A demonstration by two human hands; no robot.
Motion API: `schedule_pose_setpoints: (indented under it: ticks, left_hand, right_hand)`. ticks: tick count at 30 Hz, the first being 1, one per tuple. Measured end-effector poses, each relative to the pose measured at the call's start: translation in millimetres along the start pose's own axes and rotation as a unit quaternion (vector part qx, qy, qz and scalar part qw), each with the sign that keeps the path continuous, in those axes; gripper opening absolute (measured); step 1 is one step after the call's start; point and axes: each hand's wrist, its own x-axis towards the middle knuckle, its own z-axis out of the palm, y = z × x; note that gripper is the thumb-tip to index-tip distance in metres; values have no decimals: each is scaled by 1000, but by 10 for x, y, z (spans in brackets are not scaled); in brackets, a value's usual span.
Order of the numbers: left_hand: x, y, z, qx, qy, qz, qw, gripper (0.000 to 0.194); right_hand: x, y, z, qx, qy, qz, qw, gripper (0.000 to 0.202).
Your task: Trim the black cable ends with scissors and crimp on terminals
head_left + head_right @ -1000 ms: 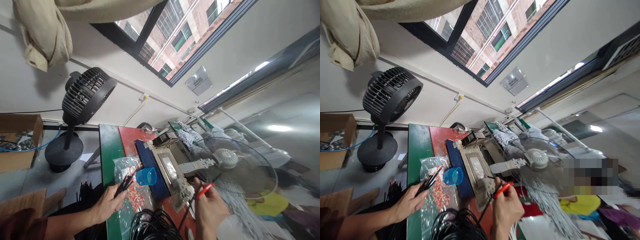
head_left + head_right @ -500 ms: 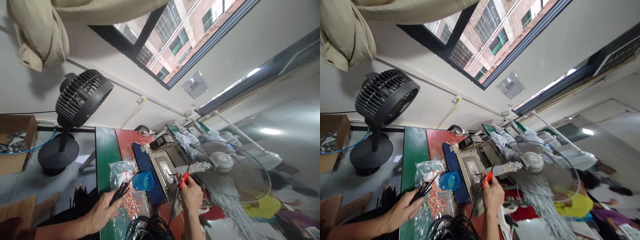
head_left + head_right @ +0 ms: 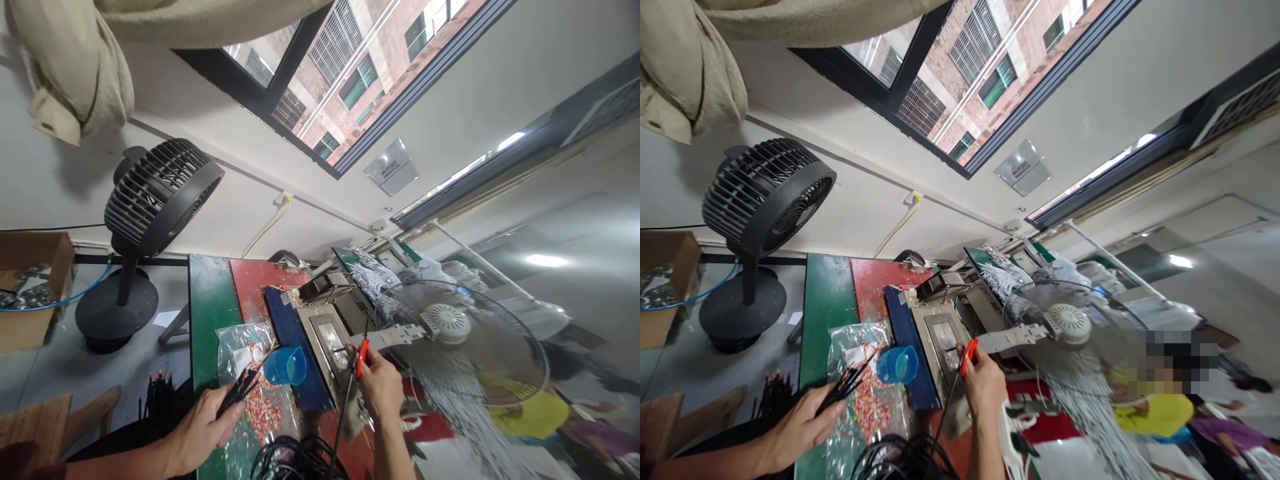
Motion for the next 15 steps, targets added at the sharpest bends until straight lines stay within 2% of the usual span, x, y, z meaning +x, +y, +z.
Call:
schedule_pose_setpoints:
  ticks: [15]
  left_hand:
    - [0, 10, 7, -4, -1, 10, 1000, 36]
  right_hand:
    - [-8, -34, -17, -50, -16, -16, 998, 36]
